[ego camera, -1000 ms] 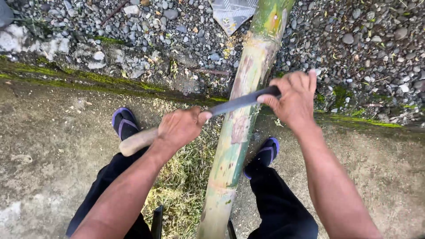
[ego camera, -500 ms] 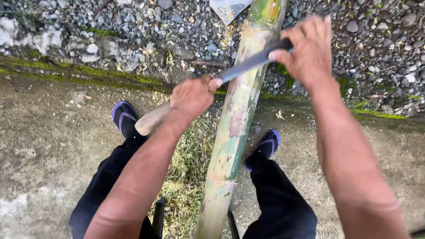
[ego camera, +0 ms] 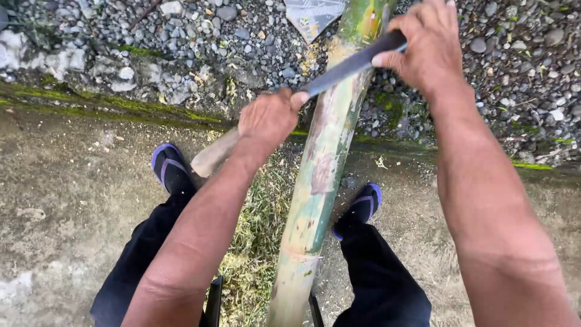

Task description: Scraping the outer layer of a bamboo stalk using a large blade or machete.

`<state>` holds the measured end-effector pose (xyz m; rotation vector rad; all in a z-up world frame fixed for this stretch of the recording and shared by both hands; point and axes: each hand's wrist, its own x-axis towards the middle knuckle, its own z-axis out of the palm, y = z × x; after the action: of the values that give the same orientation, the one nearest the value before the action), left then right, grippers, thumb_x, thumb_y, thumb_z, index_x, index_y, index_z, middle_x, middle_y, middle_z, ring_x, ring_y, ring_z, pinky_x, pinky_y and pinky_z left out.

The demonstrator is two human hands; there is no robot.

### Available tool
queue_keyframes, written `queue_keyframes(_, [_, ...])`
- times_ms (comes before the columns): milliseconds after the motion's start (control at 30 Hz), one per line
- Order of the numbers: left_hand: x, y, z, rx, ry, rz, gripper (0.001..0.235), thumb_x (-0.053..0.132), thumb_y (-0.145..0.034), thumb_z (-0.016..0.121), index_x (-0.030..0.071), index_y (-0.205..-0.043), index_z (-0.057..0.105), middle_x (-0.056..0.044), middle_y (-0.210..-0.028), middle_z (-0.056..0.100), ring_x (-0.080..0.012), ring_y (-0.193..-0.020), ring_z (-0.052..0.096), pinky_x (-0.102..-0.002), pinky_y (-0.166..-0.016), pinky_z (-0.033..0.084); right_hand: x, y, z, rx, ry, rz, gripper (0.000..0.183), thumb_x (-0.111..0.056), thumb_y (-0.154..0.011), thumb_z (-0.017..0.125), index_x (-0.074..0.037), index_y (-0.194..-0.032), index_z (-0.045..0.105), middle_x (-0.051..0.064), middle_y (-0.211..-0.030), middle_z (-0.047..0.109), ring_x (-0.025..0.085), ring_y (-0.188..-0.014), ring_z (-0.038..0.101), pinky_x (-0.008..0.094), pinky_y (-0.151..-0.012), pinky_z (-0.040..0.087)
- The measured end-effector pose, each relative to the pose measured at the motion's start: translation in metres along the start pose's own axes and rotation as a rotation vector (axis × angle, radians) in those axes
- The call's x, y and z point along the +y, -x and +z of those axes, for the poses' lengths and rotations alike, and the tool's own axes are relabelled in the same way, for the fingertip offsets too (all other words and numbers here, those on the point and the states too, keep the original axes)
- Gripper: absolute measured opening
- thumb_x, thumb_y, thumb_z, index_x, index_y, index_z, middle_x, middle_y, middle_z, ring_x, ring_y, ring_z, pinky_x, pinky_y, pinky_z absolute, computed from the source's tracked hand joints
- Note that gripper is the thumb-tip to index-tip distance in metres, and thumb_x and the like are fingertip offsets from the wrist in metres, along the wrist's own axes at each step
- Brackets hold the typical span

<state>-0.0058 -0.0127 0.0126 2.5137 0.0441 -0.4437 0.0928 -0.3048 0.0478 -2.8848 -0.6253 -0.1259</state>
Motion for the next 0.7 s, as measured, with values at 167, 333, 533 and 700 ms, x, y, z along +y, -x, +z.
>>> queue_keyframes(167, [-0.028,0.017,0.022,0.047,-0.007,0.075,0.057,0.057,-0.102,0.036,0.009,-0.1,0.067,-0.019,-0.076,0.071,-0.0388,-0.077,0.071,-0.056,-0.072,0.053,-0.018,0.034,0.012,0.061,0.048,-0.048,0.06,-0.049,-0.077,0.087,-0.014,-0.123,0.071,0.01,-0.137,0.057,0.036,-0.148,0.037,0.055,-0.13,0.016])
queue_keyframes(333, [-0.061,0.076,0.03,-0.172,-0.03,0.001,0.072,0.066,-0.103,0.021,0.01,-0.096,0.065,-0.006,-0.06,0.056,-0.0235,-0.047,0.055,-0.047,-0.041,0.048,-0.072,0.101,0.034,0.074,0.202,0.025,0.055,-0.059,-0.083,0.076,-0.019,-0.121,0.072,0.01,-0.139,0.058,0.036,-0.151,0.034,0.055,-0.13,0.014])
queue_keyframes(533, [-0.094,0.111,0.063,-0.019,-0.049,0.207,0.072,0.064,-0.102,0.021,0.009,-0.088,0.065,0.001,-0.049,0.046,-0.0152,-0.037,0.045,-0.039,-0.032,0.038,-0.102,0.143,0.035,0.034,0.05,0.127,0.065,-0.063,-0.079,0.069,-0.016,-0.123,0.068,0.011,-0.135,0.058,0.036,-0.151,0.034,0.059,-0.129,0.016])
queue_keyframes(700, [-0.031,0.036,0.024,-0.026,-0.021,0.03,0.056,0.056,-0.108,0.037,0.01,-0.099,0.067,-0.014,-0.072,0.07,-0.0364,-0.067,0.071,-0.054,-0.061,0.055,-0.027,0.051,0.027,0.1,0.093,-0.002,0.055,-0.054,-0.08,0.082,-0.018,-0.12,0.071,0.01,-0.145,0.06,0.036,-0.156,0.032,0.057,-0.131,0.011])
